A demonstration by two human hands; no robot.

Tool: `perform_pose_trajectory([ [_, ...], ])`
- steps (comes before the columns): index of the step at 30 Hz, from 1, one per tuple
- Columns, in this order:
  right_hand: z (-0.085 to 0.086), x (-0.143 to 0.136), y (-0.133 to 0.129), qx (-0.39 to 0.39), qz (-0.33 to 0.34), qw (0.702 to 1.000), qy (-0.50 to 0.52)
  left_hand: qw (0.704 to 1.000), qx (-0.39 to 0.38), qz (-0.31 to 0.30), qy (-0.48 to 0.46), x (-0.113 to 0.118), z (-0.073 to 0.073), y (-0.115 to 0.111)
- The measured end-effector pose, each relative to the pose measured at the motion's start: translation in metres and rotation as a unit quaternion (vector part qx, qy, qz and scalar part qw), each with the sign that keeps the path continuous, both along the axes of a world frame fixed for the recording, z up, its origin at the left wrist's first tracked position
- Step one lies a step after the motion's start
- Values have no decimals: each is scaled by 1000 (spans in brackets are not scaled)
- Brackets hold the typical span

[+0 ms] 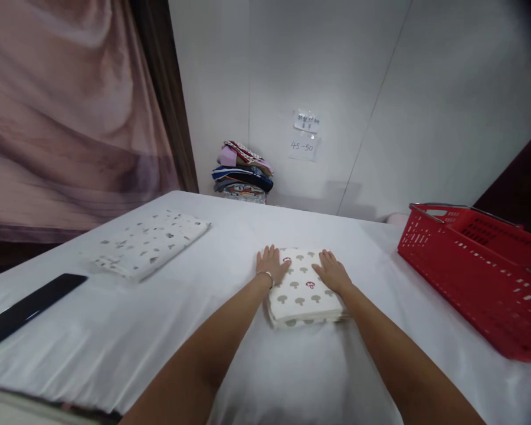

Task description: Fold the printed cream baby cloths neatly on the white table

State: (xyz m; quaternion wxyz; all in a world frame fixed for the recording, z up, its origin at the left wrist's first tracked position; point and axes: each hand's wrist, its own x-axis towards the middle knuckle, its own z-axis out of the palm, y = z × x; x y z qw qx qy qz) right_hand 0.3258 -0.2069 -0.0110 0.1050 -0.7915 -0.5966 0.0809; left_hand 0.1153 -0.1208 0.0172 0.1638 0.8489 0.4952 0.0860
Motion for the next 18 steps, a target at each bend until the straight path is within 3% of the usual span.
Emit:
perform_pose_trajectory([
  [5, 0, 0, -1, 3, 5, 1000, 9, 1000, -20, 11, -17, -5, -24, 11],
  [11, 11, 0, 0, 19, -2, 997, 79, 998, -20, 4, -58, -6, -21, 12],
  [15, 19, 10, -18, 63, -93, 970, 214, 989, -9, 70, -134, -15, -22, 6],
  [18, 18, 22, -41, 58, -165, 953, 248, 976, -54, 125, -171, -25, -19, -2],
])
